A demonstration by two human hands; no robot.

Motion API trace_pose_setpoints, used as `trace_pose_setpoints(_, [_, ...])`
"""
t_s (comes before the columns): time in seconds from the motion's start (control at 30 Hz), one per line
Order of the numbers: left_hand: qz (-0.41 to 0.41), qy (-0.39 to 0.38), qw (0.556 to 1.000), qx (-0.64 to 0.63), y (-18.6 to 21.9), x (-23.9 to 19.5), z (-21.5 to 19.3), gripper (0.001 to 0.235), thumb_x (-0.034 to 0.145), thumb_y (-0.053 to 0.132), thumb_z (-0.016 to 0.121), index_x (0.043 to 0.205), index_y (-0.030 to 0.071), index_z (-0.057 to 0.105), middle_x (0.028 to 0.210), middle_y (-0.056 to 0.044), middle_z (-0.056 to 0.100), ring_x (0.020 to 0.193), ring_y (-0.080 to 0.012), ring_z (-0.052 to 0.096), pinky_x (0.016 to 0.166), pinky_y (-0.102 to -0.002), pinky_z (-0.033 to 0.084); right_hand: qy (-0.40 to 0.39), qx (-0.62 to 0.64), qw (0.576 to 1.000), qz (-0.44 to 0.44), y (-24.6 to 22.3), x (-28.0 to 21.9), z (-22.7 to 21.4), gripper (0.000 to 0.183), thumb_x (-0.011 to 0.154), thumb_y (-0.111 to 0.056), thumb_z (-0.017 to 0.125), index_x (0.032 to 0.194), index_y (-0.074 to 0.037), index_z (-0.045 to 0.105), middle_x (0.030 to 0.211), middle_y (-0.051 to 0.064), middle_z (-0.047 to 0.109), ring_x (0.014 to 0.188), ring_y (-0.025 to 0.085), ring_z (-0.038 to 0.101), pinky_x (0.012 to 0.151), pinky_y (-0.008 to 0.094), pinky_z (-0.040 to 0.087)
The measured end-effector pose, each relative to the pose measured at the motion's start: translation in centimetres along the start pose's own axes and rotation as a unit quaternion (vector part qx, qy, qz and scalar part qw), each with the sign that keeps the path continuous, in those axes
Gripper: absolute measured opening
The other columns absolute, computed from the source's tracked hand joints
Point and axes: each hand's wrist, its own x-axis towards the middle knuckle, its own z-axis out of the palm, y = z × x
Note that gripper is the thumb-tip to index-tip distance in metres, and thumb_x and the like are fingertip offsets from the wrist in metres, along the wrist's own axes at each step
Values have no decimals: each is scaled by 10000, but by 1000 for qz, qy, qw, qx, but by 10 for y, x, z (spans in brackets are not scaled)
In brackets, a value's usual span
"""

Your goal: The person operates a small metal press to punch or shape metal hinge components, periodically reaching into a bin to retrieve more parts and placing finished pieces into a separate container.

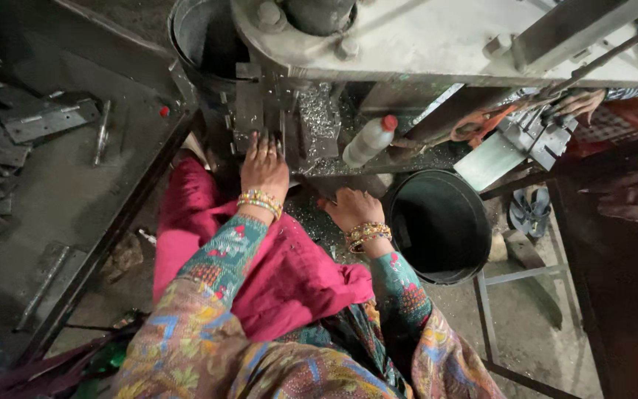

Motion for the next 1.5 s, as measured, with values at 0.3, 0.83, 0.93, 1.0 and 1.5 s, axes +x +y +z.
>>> trace_pose_setpoints(0.3, [10,51,993,-107,-11,2,22,445,967,217,447,1287,-12,653,1485,-155,557,1500,-322,351,1254,-492,126,3,104,994,34,31,-28,96,481,876,-561,640,955,-95,729,923,216,727,919,420,708,802,522,563])
trace_pose_setpoints(0.83, [12,179,983,-27,-10,31,31,403,963,187,501,1216,-25,732,1343,-188,674,1400,-333,489,1249,-505,180,18,24,1000,-1,9,-14,33,493,870,-589,637,947,-110,724,937,191,747,911,405,720,804,532,565])
trace_pose_setpoints(0.93, [60,84,995,6,-12,33,44,377,960,183,503,1207,-9,713,1347,-171,666,1415,-349,476,1265,-518,169,50,-14,998,-25,-12,-5,-17,565,896,-631,623,933,-78,731,962,210,740,935,413,713,817,526,562])
trace_pose_setpoints(1.0, [89,99,991,-12,-22,54,51,381,952,178,507,1223,-1,706,1336,-174,667,1413,-389,469,1255,-554,163,43,-31,998,-29,-22,-2,-40,557,908,-620,619,930,-77,742,971,206,750,955,403,718,843,515,563])
trace_pose_setpoints(1.5, [48,83,994,44,-8,33,8,391,931,247,509,1086,0,770,1292,-210,697,1372,-367,513,1259,-521,173,88,-30,995,-46,11,4,22,408,932,-497,627,924,-95,700,918,162,747,889,376,727,768,504,570])
